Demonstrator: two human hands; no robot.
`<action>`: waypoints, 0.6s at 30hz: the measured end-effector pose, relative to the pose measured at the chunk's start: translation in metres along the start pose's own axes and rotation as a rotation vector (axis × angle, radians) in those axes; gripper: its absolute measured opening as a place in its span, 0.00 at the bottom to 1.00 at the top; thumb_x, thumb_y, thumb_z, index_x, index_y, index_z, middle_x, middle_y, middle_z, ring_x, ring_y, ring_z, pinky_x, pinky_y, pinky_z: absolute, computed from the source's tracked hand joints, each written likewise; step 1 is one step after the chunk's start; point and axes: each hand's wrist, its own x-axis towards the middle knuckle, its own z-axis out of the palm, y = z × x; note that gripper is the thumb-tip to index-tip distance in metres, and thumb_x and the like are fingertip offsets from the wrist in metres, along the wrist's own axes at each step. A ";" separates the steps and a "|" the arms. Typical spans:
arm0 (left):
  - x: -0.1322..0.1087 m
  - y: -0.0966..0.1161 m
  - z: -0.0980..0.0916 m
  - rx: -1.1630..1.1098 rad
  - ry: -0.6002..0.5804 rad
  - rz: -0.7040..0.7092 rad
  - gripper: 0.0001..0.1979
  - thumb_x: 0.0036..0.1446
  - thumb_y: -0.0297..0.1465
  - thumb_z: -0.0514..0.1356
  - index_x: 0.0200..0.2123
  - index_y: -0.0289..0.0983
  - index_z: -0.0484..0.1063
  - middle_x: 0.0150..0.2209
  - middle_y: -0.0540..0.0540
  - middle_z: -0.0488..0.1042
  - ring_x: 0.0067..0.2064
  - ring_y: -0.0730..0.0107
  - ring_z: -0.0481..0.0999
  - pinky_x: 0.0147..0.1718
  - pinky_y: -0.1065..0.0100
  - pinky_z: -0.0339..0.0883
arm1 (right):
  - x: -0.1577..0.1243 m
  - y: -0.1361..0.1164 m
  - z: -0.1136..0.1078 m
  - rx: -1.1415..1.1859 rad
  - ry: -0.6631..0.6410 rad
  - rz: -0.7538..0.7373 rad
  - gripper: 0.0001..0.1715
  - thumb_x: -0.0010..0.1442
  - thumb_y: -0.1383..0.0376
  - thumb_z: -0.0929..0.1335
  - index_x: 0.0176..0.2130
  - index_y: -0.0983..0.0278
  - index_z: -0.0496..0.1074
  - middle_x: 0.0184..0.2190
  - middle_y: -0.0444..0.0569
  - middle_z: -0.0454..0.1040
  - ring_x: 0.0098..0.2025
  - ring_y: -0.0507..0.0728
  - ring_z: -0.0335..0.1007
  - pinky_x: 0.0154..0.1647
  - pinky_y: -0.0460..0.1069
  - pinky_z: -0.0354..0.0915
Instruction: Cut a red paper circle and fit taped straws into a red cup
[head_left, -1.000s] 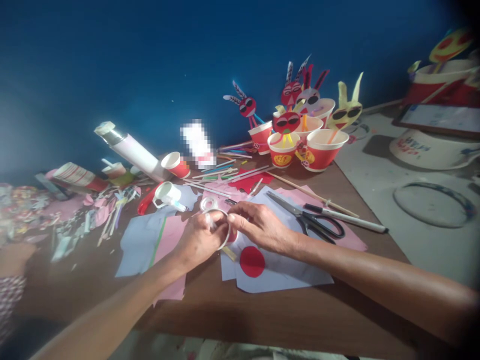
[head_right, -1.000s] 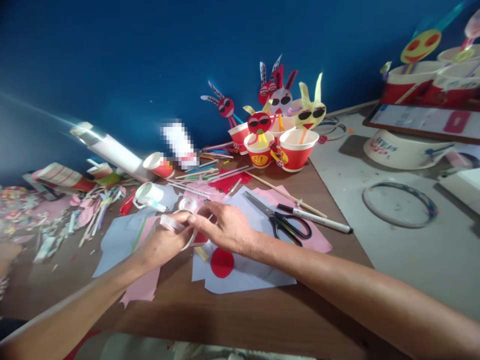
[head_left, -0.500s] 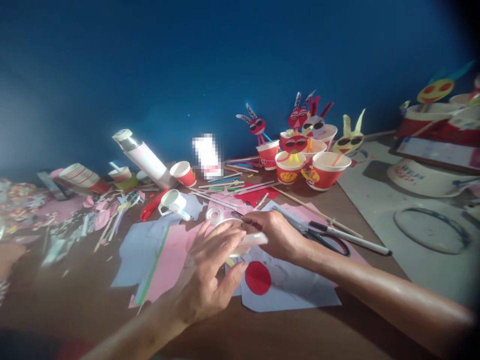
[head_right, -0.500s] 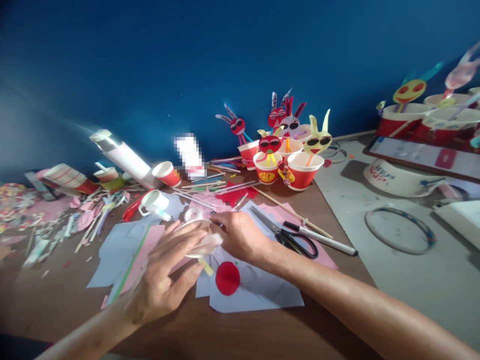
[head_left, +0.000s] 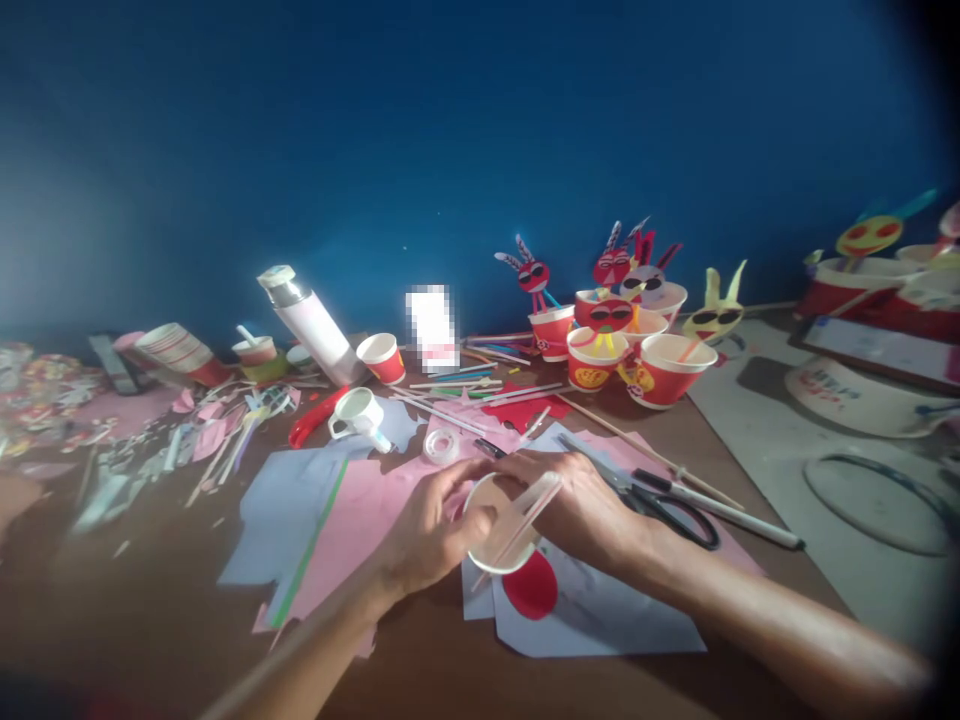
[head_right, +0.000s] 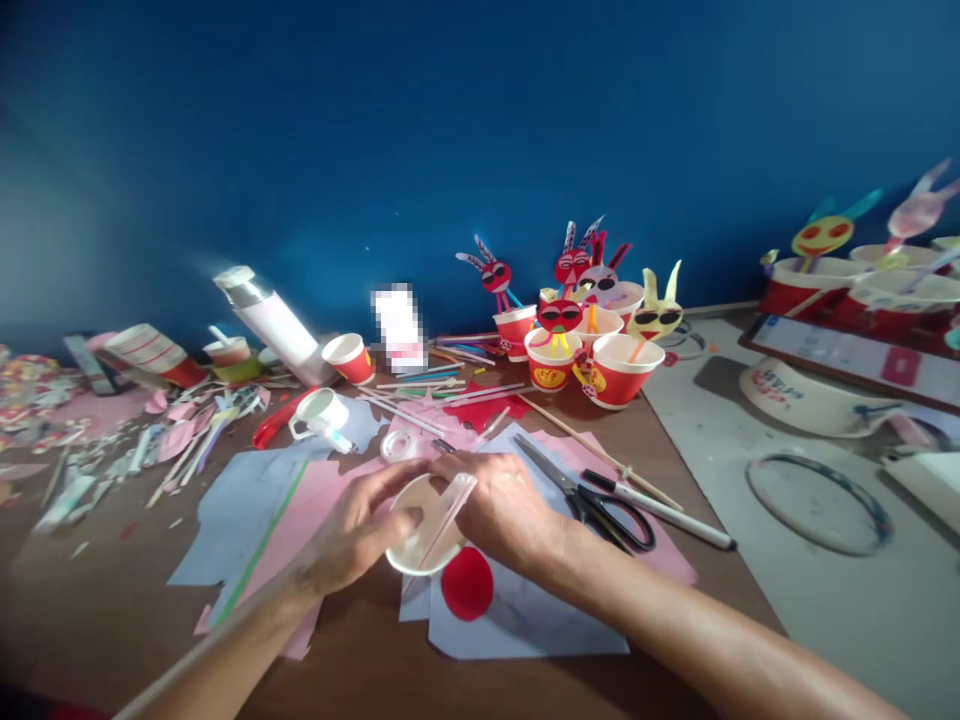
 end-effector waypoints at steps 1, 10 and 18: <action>0.000 0.001 0.003 -0.012 -0.022 -0.008 0.20 0.50 0.25 0.55 0.48 0.37 0.70 0.45 0.45 0.75 0.48 0.58 0.71 0.45 0.63 0.64 | 0.000 0.000 0.001 0.006 0.011 -0.003 0.10 0.53 0.74 0.64 0.35 0.65 0.73 0.28 0.47 0.75 0.27 0.53 0.70 0.25 0.45 0.57; -0.006 -0.012 -0.009 -0.002 0.158 -0.043 0.19 0.58 0.30 0.47 0.49 0.34 0.70 0.43 0.45 0.76 0.46 0.58 0.71 0.43 0.65 0.63 | 0.002 0.008 0.000 0.190 0.158 0.052 0.13 0.61 0.65 0.61 0.44 0.63 0.69 0.36 0.48 0.76 0.37 0.54 0.72 0.37 0.47 0.64; -0.007 -0.047 -0.041 -0.072 0.538 0.165 0.14 0.55 0.34 0.51 0.36 0.37 0.74 0.32 0.46 0.77 0.45 0.56 0.73 0.45 0.61 0.65 | 0.018 0.058 -0.021 0.056 0.118 0.364 0.13 0.59 0.63 0.62 0.35 0.62 0.75 0.31 0.45 0.78 0.31 0.53 0.72 0.32 0.45 0.63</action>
